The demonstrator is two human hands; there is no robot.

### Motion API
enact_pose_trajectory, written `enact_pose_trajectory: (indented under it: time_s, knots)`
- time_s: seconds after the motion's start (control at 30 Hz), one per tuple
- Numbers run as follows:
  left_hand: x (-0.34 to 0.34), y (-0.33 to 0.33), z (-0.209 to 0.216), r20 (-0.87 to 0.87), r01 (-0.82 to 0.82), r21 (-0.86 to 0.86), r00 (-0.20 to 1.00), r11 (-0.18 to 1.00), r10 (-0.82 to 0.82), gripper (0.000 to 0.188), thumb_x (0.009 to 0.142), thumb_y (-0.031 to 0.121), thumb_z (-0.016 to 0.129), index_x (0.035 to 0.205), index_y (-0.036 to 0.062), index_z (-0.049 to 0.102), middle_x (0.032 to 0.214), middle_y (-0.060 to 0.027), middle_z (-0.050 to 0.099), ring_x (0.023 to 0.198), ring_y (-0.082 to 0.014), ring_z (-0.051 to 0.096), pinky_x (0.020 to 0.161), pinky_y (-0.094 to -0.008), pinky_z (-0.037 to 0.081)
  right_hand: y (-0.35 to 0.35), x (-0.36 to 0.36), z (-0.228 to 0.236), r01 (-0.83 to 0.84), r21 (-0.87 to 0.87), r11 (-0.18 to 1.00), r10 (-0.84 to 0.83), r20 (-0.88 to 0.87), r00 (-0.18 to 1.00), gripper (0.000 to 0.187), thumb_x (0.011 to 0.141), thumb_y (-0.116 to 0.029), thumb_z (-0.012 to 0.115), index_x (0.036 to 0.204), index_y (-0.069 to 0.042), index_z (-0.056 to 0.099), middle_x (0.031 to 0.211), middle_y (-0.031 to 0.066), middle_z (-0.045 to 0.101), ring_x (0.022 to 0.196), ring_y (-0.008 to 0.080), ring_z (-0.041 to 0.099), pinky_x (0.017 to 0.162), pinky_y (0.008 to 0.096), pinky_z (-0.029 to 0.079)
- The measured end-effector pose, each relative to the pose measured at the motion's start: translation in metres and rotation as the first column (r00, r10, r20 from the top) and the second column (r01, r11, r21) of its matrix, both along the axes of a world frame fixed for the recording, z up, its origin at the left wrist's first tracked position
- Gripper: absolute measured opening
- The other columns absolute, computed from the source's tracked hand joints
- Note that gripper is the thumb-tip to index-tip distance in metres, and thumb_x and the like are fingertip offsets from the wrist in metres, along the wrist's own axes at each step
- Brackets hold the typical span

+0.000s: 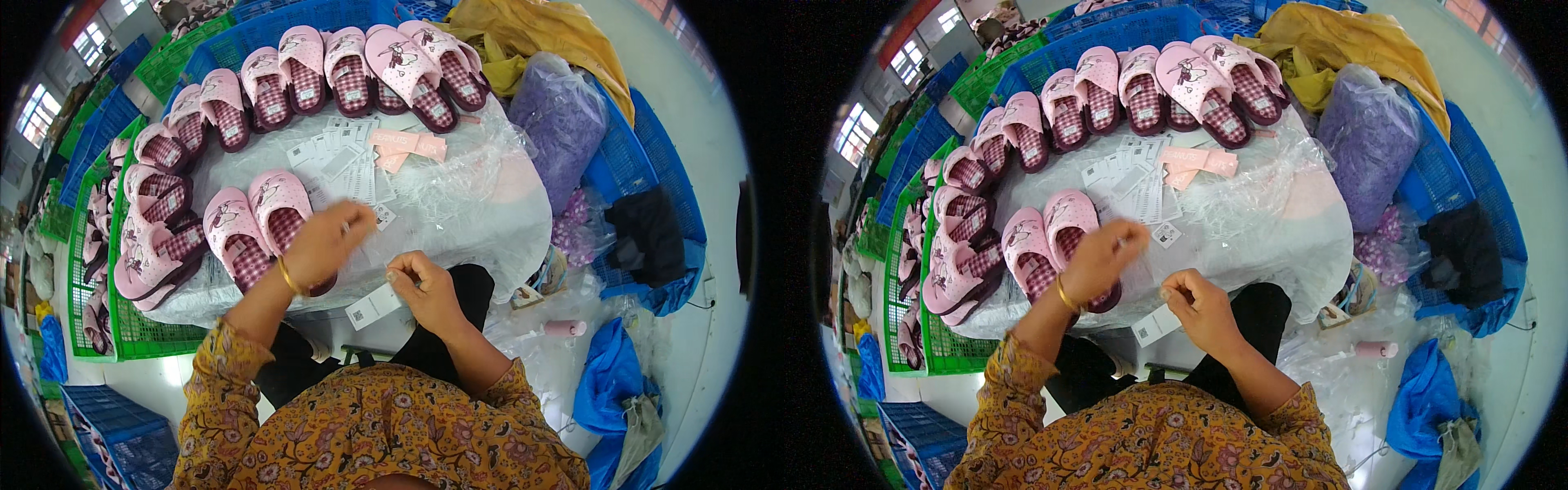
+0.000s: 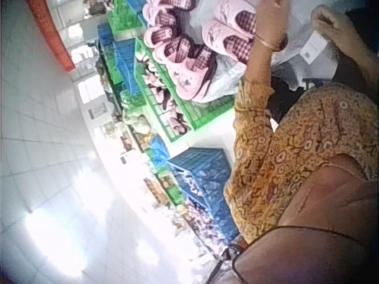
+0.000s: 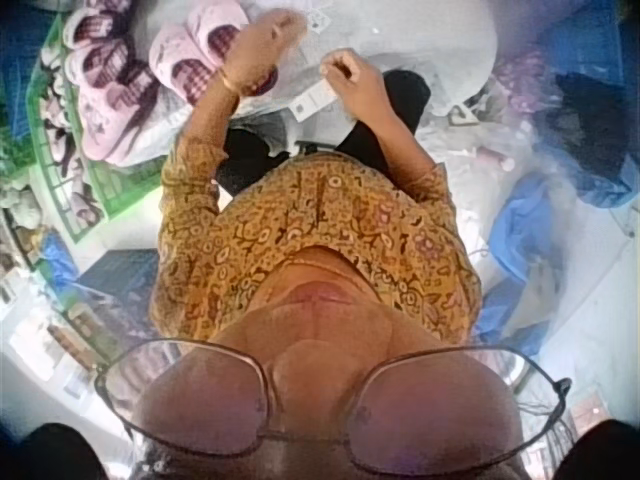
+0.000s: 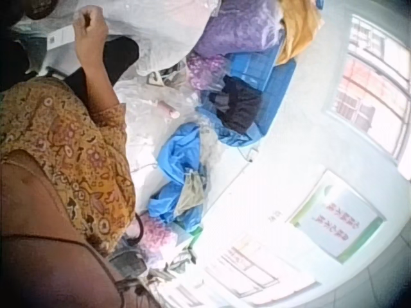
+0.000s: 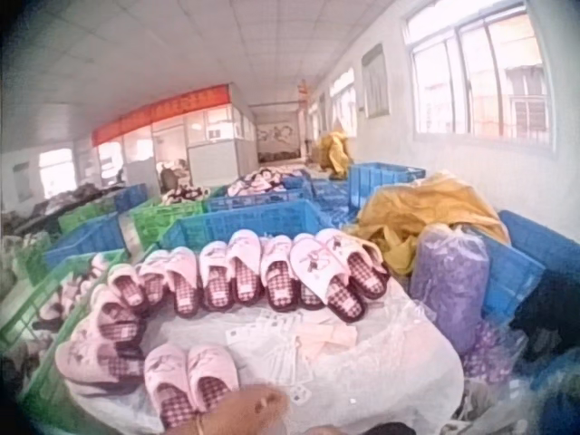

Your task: The person sits on the floor and repeatedly picks up pairs of pink slippers, attaches small paper tags to them, and places them back in a row. The person handles the slippers and tags by hand throughout the process.

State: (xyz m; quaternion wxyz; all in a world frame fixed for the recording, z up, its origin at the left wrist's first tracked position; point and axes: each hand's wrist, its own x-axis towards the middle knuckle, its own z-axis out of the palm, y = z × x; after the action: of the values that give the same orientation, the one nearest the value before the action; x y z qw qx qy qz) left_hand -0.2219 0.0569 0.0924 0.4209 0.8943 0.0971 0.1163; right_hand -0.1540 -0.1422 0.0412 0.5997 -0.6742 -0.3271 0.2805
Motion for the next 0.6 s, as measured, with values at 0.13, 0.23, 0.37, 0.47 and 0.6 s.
enact_pose_trajectory:
  time_s: [0.13, 0.23, 0.37, 0.47, 0.6]
  knots:
    - [0.066, 0.078, -0.033, 0.047, -0.229, 0.45, 0.971, 0.863, 0.234, 0.038, 0.086, 0.023, 0.065, 0.118, 0.0024, 0.06, 0.115, -0.016, 0.059, 0.105, -0.0296, 0.059, 0.088, -0.039, 0.048, 0.0, 0.002, 0.002, 0.031, 0.042, 0.999, -0.034, 0.064, 0.997, 0.015, 0.092, -0.008, 0.063, 0.104, -0.001, 0.059, 0.085, 0.0019, 0.063, 0.077, 0.005, 0.055, 0.07, 0.0219, 0.047]
    - [0.099, 0.101, -0.049, -0.205, -0.205, 0.649, 0.88, 0.733, 0.428, 0.046, 0.082, 0.031, 0.068, 0.117, 0.0023, 0.061, 0.12, -0.0177, 0.057, 0.112, -0.0321, 0.056, 0.094, -0.0417, 0.047, -0.005, 0.004, -0.004, 0.082, 0.055, 0.995, -0.087, 0.089, 0.992, 0.017, 0.092, -0.006, 0.064, 0.107, -0.001, 0.059, 0.086, 0.0017, 0.063, 0.077, 0.0048, 0.055, 0.069, 0.0219, 0.046]
    - [0.123, 0.094, -0.045, -0.357, -0.148, 0.676, 0.791, 0.722, 0.497, 0.048, 0.08, 0.034, 0.069, 0.118, 0.0044, 0.062, 0.124, -0.0138, 0.058, 0.119, -0.0338, 0.053, 0.096, -0.045, 0.049, -0.018, 0.014, -0.015, 0.135, 0.022, 0.991, -0.136, 0.055, 0.989, 0.022, 0.09, -0.005, 0.065, 0.111, -0.001, 0.059, 0.086, 0.0013, 0.063, 0.075, 0.0049, 0.054, 0.069, 0.0221, 0.047]
    - [0.124, 0.102, -0.05, -0.335, -0.204, 0.679, 0.769, 0.706, 0.544, 0.045, 0.08, 0.031, 0.069, 0.116, 0.0056, 0.062, 0.12, -0.0138, 0.061, 0.111, -0.0316, 0.059, 0.093, -0.0431, 0.05, -0.019, 0.013, -0.011, 0.135, 0.032, 0.99, -0.135, 0.019, 0.991, 0.025, 0.09, -0.004, 0.065, 0.114, -0.001, 0.058, 0.086, 0.0007, 0.063, 0.074, 0.0048, 0.054, 0.068, 0.0221, 0.046]
    - [0.112, 0.113, -0.044, -0.252, -0.35, 0.445, 0.834, 0.824, 0.491, 0.036, 0.079, 0.03, 0.071, 0.104, 0.0039, 0.066, 0.101, -0.0122, 0.068, 0.092, -0.0273, 0.065, 0.082, -0.0396, 0.051, -0.017, 0.01, -0.004, 0.124, 0.071, 0.99, -0.127, 0.039, 0.991, 0.027, 0.09, -0.004, 0.066, 0.116, -0.002, 0.058, 0.084, 0.0001, 0.062, 0.073, 0.0044, 0.053, 0.067, 0.0216, 0.046]
